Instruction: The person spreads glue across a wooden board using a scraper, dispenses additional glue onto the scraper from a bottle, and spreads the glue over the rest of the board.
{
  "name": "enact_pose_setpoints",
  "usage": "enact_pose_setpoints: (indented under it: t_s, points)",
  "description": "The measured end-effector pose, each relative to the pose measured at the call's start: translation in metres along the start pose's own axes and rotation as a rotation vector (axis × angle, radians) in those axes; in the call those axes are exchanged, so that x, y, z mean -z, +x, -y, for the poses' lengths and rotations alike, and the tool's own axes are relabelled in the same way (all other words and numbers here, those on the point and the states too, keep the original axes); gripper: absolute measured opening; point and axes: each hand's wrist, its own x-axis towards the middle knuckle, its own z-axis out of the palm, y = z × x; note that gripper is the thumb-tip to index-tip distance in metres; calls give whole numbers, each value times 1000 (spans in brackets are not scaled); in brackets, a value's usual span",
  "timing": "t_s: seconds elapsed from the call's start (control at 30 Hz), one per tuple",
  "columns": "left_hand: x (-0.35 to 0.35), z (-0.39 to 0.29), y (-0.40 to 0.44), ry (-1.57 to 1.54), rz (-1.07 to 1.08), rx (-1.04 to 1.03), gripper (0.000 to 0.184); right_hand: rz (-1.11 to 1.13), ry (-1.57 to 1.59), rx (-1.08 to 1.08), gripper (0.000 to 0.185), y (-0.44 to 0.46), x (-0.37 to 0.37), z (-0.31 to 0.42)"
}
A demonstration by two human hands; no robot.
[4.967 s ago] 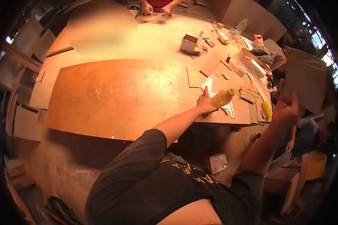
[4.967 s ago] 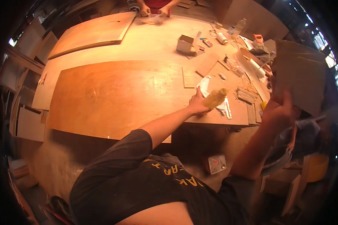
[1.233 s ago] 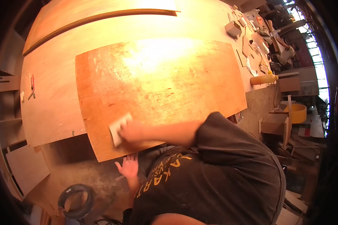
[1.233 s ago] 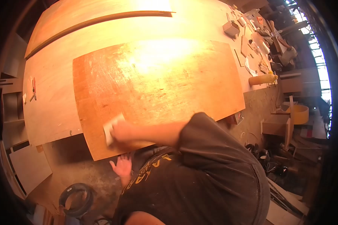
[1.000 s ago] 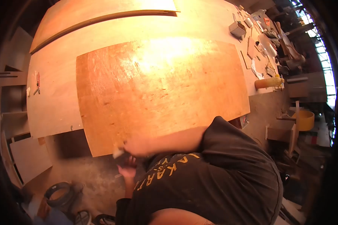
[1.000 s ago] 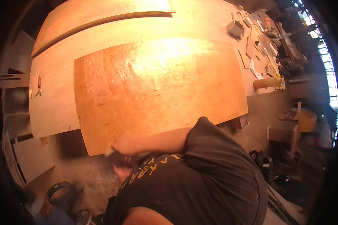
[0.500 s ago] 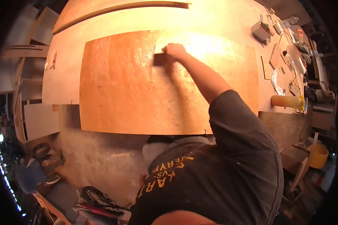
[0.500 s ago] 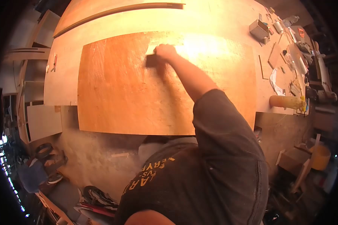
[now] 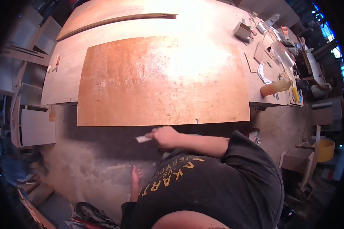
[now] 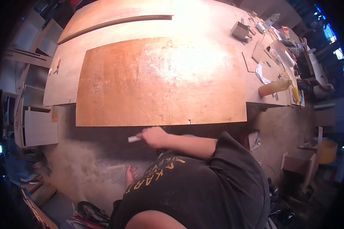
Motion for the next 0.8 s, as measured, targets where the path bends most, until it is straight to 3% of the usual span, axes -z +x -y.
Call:
enact_pose_setpoints:
  t_s: [0.07,0.13,0.17,0.2,0.27,0.37,0.43,0.5,0.57,0.63,0.8]
  points:
    - [6,6,-4,-9,-11,-20,77,-227,56,-22,61,9,26,-26]
    - [6,18,-8,-38,-58,22,71,-186,147,-228,76,28,94,-58]
    - [10,25,-13,-52,-88,46,69,-347,147,-130,80,40,112,-96]
    - [16,40,-11,-43,-71,43,65,-360,272,-232,80,39,154,-98]
    - [23,76,-2,-27,-43,39,57,-390,155,-423,72,79,199,-173]
    - [-4,98,-42,71,-213,-5,47,-489,-148,-465,63,118,259,-255]
    - [-31,99,-77,-76,-211,118,46,-485,-289,-481,57,143,288,-294]
    - [-56,100,-109,-177,-221,223,47,-556,-357,-400,52,174,286,-353]
    - [-80,122,-122,-171,-214,268,49,-454,-434,-366,44,188,275,-362]
    - [-100,152,-126,-96,-179,274,52,-368,-460,-347,30,183,258,-357]
    - [-133,171,-111,-14,-159,216,56,-128,-486,-324,23,125,213,-310]
